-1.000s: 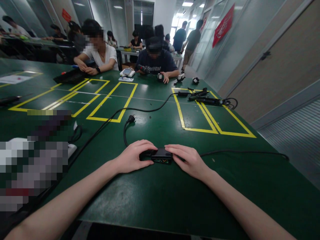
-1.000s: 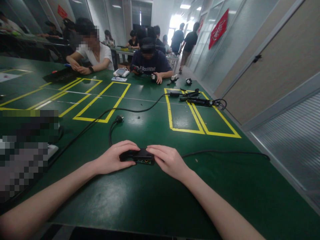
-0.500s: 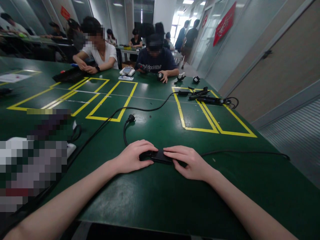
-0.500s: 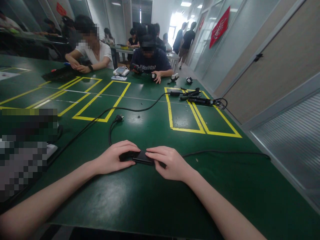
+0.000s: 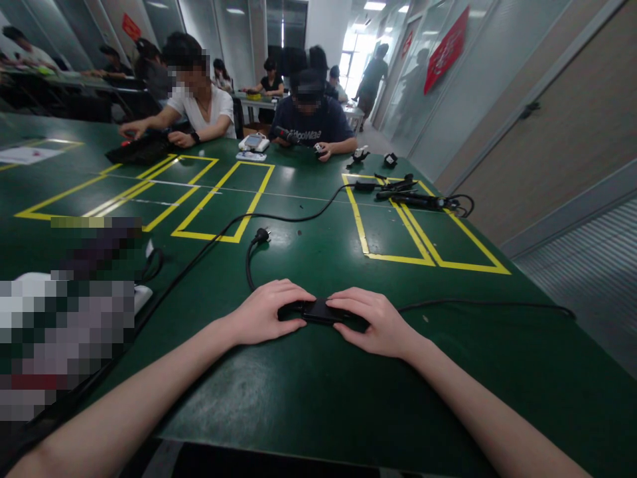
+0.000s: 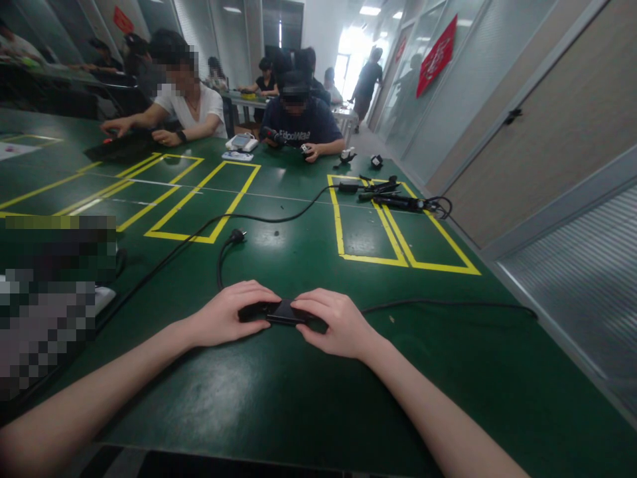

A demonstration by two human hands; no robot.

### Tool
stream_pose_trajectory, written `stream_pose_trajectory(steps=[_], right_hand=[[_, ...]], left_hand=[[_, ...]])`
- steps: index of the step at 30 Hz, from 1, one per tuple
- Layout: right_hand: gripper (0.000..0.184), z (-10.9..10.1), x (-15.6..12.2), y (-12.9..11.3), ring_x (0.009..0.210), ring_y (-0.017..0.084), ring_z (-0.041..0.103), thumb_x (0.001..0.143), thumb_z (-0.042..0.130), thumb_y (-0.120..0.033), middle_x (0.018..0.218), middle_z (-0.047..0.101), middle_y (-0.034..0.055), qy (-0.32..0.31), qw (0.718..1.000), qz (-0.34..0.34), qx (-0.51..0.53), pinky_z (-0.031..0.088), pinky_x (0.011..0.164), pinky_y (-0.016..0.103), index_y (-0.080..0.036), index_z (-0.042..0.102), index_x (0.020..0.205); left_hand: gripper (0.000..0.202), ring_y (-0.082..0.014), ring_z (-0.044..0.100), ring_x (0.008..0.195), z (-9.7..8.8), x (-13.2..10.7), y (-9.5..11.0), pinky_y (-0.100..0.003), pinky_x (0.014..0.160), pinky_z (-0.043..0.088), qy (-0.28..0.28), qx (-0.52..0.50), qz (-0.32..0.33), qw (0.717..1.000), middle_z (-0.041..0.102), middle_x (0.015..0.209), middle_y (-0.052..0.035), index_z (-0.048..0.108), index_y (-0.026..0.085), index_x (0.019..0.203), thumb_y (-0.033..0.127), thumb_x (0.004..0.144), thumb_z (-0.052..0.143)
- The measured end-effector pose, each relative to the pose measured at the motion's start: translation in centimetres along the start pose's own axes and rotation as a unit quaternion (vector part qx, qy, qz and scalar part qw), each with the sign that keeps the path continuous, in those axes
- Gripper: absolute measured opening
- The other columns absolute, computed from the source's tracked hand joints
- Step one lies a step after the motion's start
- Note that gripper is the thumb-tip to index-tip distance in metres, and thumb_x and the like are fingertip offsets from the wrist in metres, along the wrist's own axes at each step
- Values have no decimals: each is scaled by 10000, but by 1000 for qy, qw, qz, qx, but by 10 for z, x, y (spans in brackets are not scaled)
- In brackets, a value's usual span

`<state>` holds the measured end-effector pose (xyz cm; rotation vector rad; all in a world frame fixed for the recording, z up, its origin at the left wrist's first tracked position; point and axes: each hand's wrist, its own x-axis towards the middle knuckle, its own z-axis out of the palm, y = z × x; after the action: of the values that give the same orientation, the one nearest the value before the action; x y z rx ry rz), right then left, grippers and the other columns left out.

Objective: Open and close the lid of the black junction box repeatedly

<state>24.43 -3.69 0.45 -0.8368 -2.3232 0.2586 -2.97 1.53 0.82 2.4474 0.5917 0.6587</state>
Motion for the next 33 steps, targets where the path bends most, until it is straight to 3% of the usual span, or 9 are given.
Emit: stream_pose_trajectory(steps=[11,14,18,21,24,28,33], right_hand=[[260,1,-2,2,1013,237,725,966,684,-226,1143,754,121,-12,998,38,42,616,868,398,-206,715,1223],[266,1,0,-1,986,231,712,953,688,-211,1113,753,110,-22,998,40,47,603,857,390,-207,701,1218],[438,6,4,-6,958,256,672,866,765,-258,1069,722,118,-60,998,26,14,585,795,390,-175,632,1274],[409,11,6,-10,967,268,667,898,721,-266,1088,715,134,-72,997,18,-22,575,804,400,-159,604,1275],[358,13,7,-13,959,271,680,964,646,-290,1105,728,142,-83,995,16,-50,570,824,408,-148,589,1288],[302,12,8,-14,936,263,705,1016,575,-326,1075,742,136,-100,992,39,-62,572,812,391,-150,598,1261],[263,11,8,-14,878,255,721,1061,517,-380,989,742,128,-103,991,52,-64,568,765,361,-158,620,1160]], left_hand=[[386,-243,669,1100,6,2,3,-396,961,514,-3,29,-6,1000,740,1182,-67,644,214,1261,198,882,712],[311,-230,679,1002,10,3,6,-371,910,519,17,35,-6,999,748,1075,-61,670,192,1145,187,835,696],[222,-207,638,811,13,3,10,-316,728,494,44,54,-22,997,710,867,-24,665,189,942,210,730,728],[212,-207,627,803,12,3,12,-306,707,476,34,71,-21,997,687,844,-16,638,199,906,228,718,733],[238,-218,644,843,12,3,12,-315,738,480,9,102,-24,994,692,891,-24,626,203,958,265,762,746],[128,-205,651,799,10,3,12,-302,701,448,-16,145,-24,989,684,851,-15,613,206,961,302,910,680],[289,-191,626,711,5,3,14,-301,659,420,-30,165,0,986,658,788,-15,604,197,937,467,1031,559]])
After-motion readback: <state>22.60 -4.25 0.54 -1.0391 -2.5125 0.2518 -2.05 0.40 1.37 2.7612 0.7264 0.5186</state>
